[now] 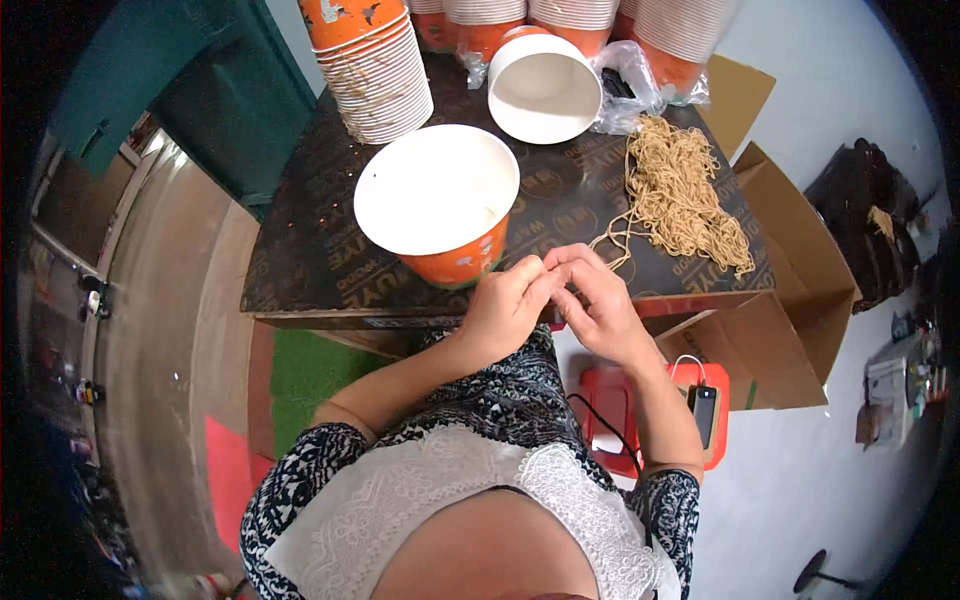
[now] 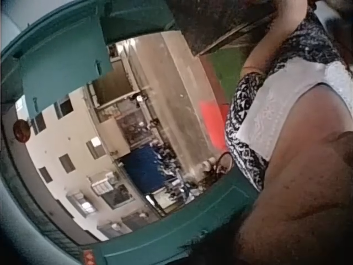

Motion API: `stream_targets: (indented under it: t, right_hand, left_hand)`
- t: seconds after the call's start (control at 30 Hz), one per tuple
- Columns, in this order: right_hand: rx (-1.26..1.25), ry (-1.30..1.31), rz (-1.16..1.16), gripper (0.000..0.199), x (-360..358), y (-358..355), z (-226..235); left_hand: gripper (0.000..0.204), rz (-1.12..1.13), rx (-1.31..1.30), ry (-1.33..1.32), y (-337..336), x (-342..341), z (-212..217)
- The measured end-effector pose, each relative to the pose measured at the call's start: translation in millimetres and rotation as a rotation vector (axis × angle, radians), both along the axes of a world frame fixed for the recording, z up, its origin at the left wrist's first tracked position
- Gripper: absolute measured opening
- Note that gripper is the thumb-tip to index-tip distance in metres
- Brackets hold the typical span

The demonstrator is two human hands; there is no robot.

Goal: Secure rubber bands around the rims of paper bowls for packaging and organization.

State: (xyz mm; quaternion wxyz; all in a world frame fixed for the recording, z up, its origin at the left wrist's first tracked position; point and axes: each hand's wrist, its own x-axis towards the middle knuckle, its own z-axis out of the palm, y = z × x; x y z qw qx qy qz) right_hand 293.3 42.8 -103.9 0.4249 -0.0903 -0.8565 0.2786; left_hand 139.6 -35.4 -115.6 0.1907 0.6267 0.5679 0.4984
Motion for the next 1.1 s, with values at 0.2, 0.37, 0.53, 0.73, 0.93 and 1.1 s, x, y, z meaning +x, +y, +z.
stream_targets:
  t: [0.2, 0.37, 0.53, 0.73, 0.93, 1.1]
  right_hand:
    - [-0.404, 0.017, -0.013, 0.007, 4, -15, -12]
    - [-0.429, 0.016, -0.058, 0.005, 0, -22, -9]
    - [-0.447, 0.031, -0.085, 0.003, -2, -25, -1]
    - [-0.450, 0.282, -0.151, 0.002, -19, -17, 7]
    - [-0.563, 0.363, -0.121, 0.004, -44, -8, 4]
    - [-0.582, 0.341, -0.100, 0.007, -52, -12, 9]
  left_hand:
    - [0.012, 0.011, 0.038, -0.082, -13, 2, -1]
    - [0.007, 0.008, -0.043, -0.029, -22, -7, -1]
    - [0.011, 0.037, 0.114, 0.109, -37, -9, 29]
    - [0.030, 0.218, 0.460, 0.597, -34, -29, 99]
    - [0.010, 0.153, 0.081, 0.754, -20, -56, 103]
    - [0.009, 0.114, 0.029, 0.612, -34, -66, 114]
